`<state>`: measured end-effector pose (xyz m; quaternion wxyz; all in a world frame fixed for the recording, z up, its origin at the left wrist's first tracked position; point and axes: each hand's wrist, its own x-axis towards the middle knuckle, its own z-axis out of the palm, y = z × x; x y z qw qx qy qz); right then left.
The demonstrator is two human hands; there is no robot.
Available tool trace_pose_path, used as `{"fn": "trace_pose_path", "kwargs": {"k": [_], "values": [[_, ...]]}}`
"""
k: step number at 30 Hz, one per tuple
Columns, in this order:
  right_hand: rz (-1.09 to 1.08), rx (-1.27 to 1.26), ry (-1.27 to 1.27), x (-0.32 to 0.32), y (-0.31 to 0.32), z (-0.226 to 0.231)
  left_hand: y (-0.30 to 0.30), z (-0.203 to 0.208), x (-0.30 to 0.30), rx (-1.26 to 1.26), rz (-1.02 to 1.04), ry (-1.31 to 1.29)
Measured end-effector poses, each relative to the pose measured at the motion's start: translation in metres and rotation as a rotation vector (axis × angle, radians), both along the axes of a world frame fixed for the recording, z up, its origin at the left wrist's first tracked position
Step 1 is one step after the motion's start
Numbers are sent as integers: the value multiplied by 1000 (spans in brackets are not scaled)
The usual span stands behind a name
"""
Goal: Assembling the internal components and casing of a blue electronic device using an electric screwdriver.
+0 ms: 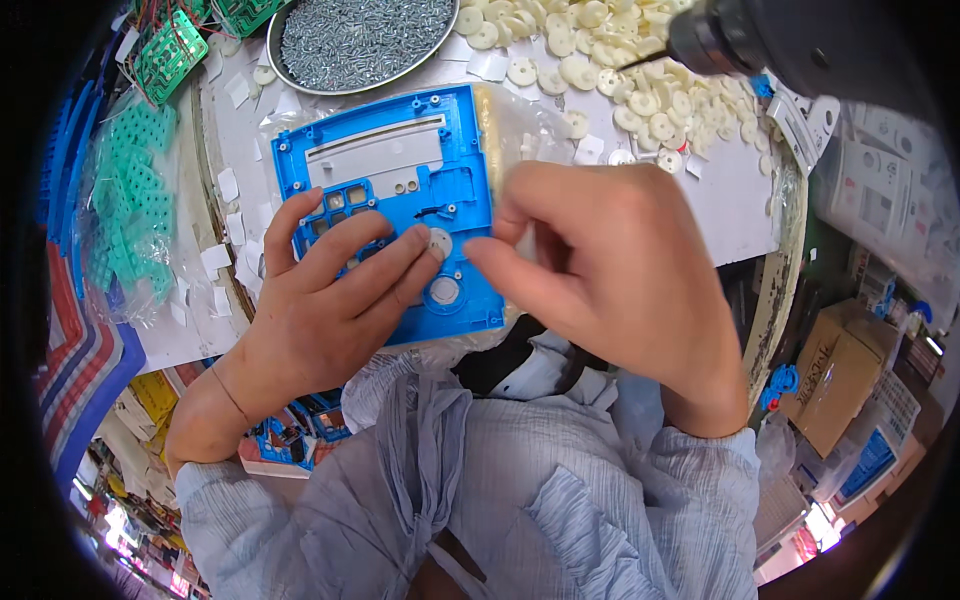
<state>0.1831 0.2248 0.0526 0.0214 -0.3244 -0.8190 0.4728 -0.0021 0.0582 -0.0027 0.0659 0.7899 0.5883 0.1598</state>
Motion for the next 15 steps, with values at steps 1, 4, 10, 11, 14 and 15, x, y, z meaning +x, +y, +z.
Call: {"fn": "trace_pose_path", "kwargs": {"k": [1, 4, 10, 11, 14, 15], "values": [[-16, 41, 4, 9, 3, 5, 0, 0, 0, 7, -10, 8], [-96, 114, 2, 25, 7, 24, 4, 2, -2, 10, -41, 27], [-252, 284, 122, 37, 12, 41, 7, 6, 4, -1, -39, 81], [-287, 327, 172, 37, 12, 40, 6, 6, 6, 0, -28, 89], [-466, 543, 325, 36, 21, 39, 3, 7, 10, -4, -4, 92], [-608, 633, 376, 33, 26, 37, 4, 6, 9, 1, -16, 94]]}}
